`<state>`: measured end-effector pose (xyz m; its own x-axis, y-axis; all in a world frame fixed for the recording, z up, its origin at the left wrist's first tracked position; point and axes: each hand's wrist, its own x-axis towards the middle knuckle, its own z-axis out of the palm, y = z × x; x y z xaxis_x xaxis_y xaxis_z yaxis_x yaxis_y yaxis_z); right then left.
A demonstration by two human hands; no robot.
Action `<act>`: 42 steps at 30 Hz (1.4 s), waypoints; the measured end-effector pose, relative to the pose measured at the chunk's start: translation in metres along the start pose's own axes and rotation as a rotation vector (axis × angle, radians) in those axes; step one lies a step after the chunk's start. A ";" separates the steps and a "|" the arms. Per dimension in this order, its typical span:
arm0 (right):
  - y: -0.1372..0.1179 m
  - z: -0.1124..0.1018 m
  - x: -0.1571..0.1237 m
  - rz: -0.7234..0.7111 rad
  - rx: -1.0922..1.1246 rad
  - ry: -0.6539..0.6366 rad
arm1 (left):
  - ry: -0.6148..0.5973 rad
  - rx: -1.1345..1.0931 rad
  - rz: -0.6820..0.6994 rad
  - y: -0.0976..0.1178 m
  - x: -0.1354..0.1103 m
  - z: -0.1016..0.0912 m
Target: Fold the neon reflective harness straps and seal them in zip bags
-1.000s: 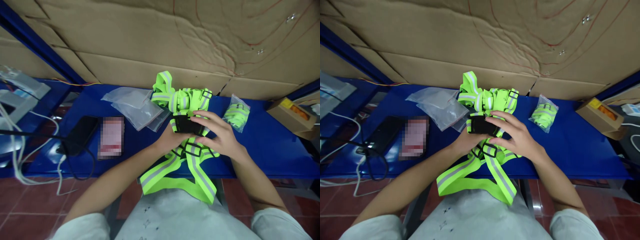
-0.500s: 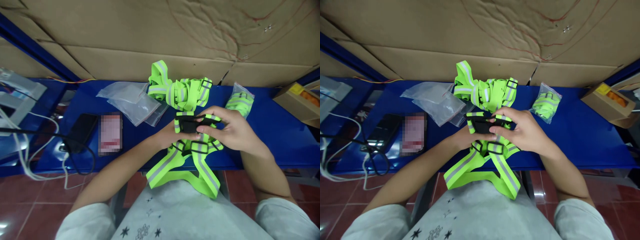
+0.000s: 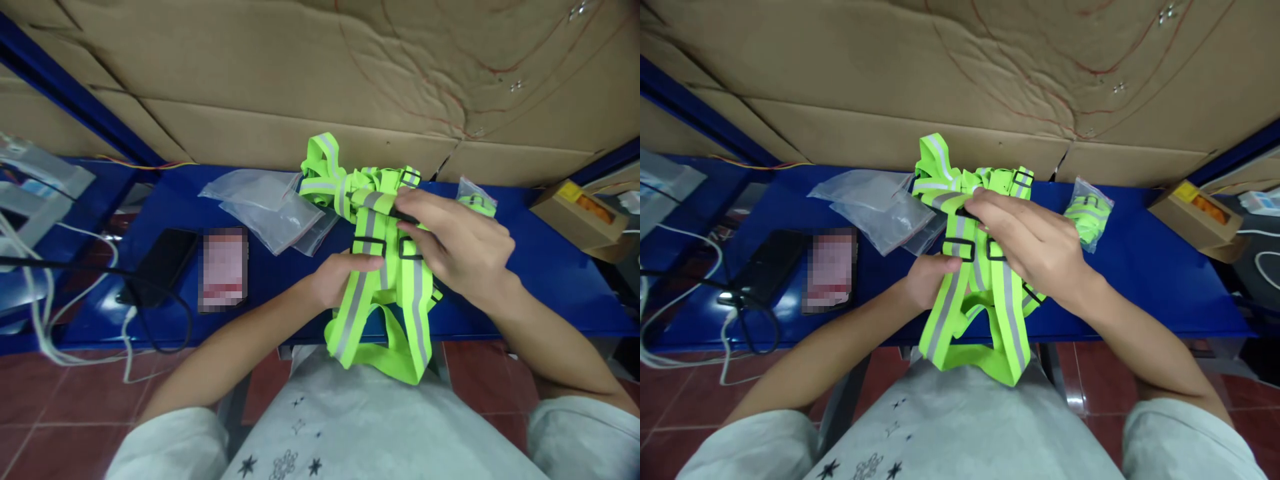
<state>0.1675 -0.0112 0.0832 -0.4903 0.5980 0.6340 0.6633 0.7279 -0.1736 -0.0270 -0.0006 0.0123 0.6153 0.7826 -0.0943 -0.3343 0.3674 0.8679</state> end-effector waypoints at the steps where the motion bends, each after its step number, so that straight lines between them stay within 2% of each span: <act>1: 0.001 0.002 -0.001 0.015 -0.001 0.022 | -0.029 -0.008 -0.016 -0.001 0.000 0.001; 8: 0.004 0.015 -0.001 0.042 -0.050 0.004 | -0.163 -0.192 -0.136 -0.011 0.003 0.013; 11: 0.006 0.012 0.000 0.019 -0.048 -0.006 | -0.137 -0.228 -0.175 -0.008 0.002 0.015; 13: 0.008 0.007 0.001 -0.070 0.009 -0.017 | -0.103 -0.204 -0.179 -0.005 0.001 0.015; 16: 0.014 -0.007 0.005 -0.284 0.070 -0.090 | -0.153 -0.187 -0.163 -0.002 0.000 0.013; 19: 0.019 -0.020 0.011 -0.470 -0.066 -0.169 | -0.189 -0.222 -0.178 -0.003 -0.003 0.010; 21: 0.021 -0.025 0.013 -0.517 -0.111 -0.223 | -0.254 -0.252 -0.216 -0.002 -0.005 0.008; 23: 0.022 -0.028 0.014 -0.459 -0.068 -0.304 | -0.345 -0.272 -0.226 0.001 -0.005 0.006; 25: 0.022 -0.030 0.014 -0.358 0.007 -0.379 | -0.367 -0.305 -0.193 0.007 -0.004 0.005; 30: 0.021 -0.040 0.008 -0.148 0.284 -0.535 | -0.168 -0.343 -0.160 0.010 0.003 0.003; 31: 0.021 -0.041 0.007 -0.077 0.352 -0.513 | -0.167 -0.340 -0.168 0.009 0.004 0.003; 33: 0.025 -0.040 0.003 0.092 0.479 -0.369 | -0.205 -0.338 -0.169 0.006 0.003 0.003; 35: 0.029 -0.031 -0.003 0.237 0.580 -0.265 | -0.250 -0.300 -0.156 0.002 0.002 0.005; 36: 0.031 -0.023 -0.006 0.286 0.628 -0.273 | -0.262 -0.274 -0.156 0.001 0.001 0.005; 38: 0.031 -0.005 -0.013 0.378 0.720 -0.374 | -0.251 -0.259 -0.164 -0.004 0.002 0.007; 39: 0.029 0.004 -0.017 0.436 0.755 -0.374 | -0.231 -0.272 -0.164 -0.006 0.003 0.007; 42: 0.019 0.022 -0.021 0.551 0.754 -0.242 | -0.181 -0.342 -0.172 -0.011 0.008 0.007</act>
<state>0.1783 -0.0027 0.0499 -0.3776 0.9119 0.1606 0.3390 0.2976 -0.8925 -0.0137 -0.0020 0.0057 0.7881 0.6057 -0.1099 -0.4145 0.6541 0.6327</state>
